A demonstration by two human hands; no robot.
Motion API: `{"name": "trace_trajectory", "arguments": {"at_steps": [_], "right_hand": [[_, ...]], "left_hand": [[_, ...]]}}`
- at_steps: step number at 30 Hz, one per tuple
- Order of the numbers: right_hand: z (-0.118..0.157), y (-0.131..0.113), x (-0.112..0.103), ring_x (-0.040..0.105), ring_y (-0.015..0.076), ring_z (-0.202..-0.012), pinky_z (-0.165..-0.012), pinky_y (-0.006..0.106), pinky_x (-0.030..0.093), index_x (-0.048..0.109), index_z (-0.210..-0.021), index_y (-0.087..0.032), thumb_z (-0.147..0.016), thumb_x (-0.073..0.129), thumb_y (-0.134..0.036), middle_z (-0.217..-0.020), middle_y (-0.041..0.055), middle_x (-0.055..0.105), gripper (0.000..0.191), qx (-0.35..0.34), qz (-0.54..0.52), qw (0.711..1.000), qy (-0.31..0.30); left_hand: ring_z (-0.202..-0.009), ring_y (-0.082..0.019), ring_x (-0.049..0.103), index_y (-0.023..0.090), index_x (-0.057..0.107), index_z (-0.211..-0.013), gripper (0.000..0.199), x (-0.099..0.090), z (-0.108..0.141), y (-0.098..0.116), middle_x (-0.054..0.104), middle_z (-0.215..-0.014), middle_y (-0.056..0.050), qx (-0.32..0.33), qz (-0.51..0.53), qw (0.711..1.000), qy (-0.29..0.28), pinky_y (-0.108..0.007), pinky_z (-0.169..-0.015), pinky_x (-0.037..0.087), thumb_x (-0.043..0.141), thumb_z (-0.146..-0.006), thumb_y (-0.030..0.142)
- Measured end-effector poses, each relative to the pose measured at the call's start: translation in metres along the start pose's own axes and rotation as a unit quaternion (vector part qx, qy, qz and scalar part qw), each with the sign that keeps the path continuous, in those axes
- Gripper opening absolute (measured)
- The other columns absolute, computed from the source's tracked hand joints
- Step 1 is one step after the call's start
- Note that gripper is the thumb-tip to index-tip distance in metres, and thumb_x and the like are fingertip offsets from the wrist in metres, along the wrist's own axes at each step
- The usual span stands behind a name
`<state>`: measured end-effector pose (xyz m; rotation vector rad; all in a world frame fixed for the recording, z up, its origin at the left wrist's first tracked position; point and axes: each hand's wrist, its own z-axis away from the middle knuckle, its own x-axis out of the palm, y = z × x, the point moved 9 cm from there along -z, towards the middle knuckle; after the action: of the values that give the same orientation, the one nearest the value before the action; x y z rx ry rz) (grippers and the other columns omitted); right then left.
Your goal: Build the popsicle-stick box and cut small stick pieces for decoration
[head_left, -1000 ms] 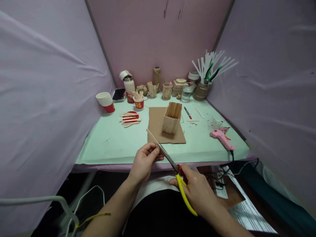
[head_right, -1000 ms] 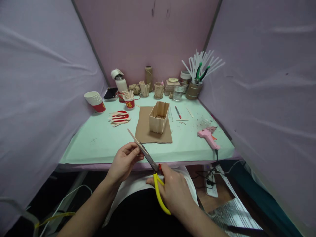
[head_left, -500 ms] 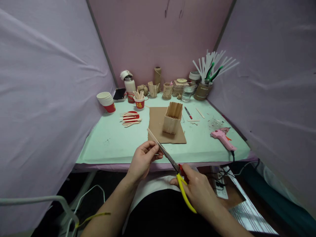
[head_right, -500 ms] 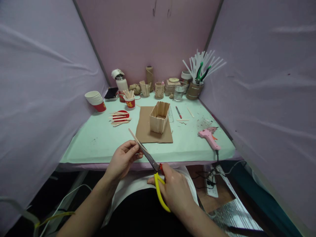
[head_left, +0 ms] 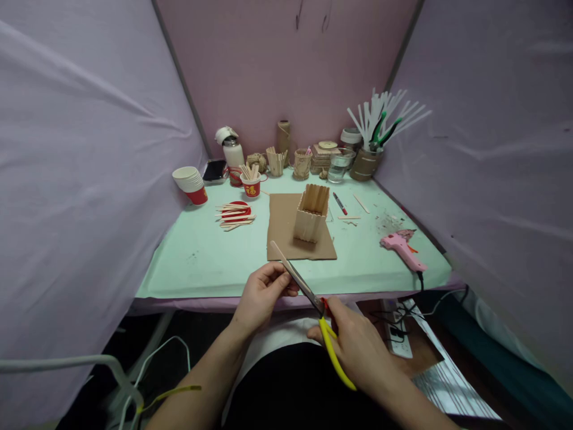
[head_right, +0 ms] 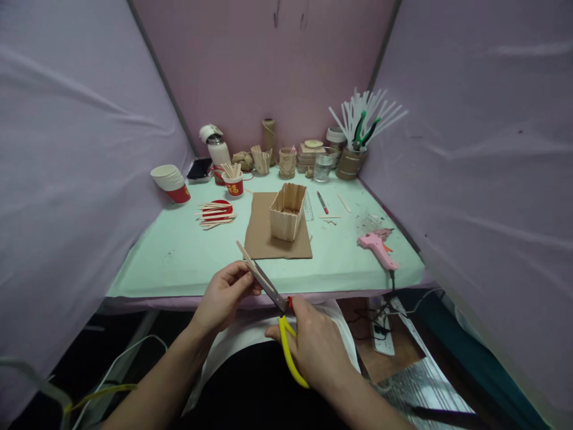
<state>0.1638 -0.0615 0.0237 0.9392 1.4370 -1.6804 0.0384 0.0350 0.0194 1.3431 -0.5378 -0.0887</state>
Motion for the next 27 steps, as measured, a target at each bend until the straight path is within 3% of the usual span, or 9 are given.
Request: {"name": "trace_trajectory", "arguments": {"at_steps": [16, 21, 27], "right_hand": [[0.000, -0.001, -0.006, 0.065, 0.0227, -0.055, -0.049, 0.026, 0.036, 0.050, -0.083, -0.023, -0.091, 0.047, -0.047, -0.063, 0.0035, 0.067, 0.026, -0.037, 0.005, 0.996, 0.080], [0.000, -0.001, -0.003, 0.064, 0.0227, -0.058, -0.050, 0.027, 0.037, 0.049, -0.084, -0.023, -0.089, 0.051, -0.045, -0.065, 0.0030, 0.066, 0.023, -0.020, 0.006, 0.998, 0.053], [0.000, -0.001, -0.001, 0.067, 0.0262, -0.074, -0.058, 0.028, 0.038, 0.049, -0.091, -0.021, -0.087, 0.055, -0.039, -0.083, 0.0076, 0.070, 0.020, 0.001, 0.011, 1.000, 0.004]], "left_hand": [[-0.056, -0.009, 0.062, 0.014, 0.062, -0.075, 0.032, 0.000, -0.004, 0.005, 0.066, -0.064, 0.000, -0.034, 0.041, 0.998, 0.016, -0.021, -0.059, 0.053, 0.080, -0.066, 0.038], [-0.058, -0.010, 0.063, 0.014, 0.061, -0.076, 0.030, -0.005, -0.008, 0.009, 0.066, -0.065, -0.001, -0.018, 0.023, 1.000, 0.007, -0.021, -0.059, 0.054, 0.078, -0.069, 0.038], [-0.059, -0.011, 0.064, 0.014, 0.063, -0.077, 0.028, 0.004, 0.000, -0.001, 0.066, -0.064, -0.001, -0.020, 0.008, 1.000, -0.017, -0.023, -0.061, 0.055, 0.076, -0.072, 0.038]]}}
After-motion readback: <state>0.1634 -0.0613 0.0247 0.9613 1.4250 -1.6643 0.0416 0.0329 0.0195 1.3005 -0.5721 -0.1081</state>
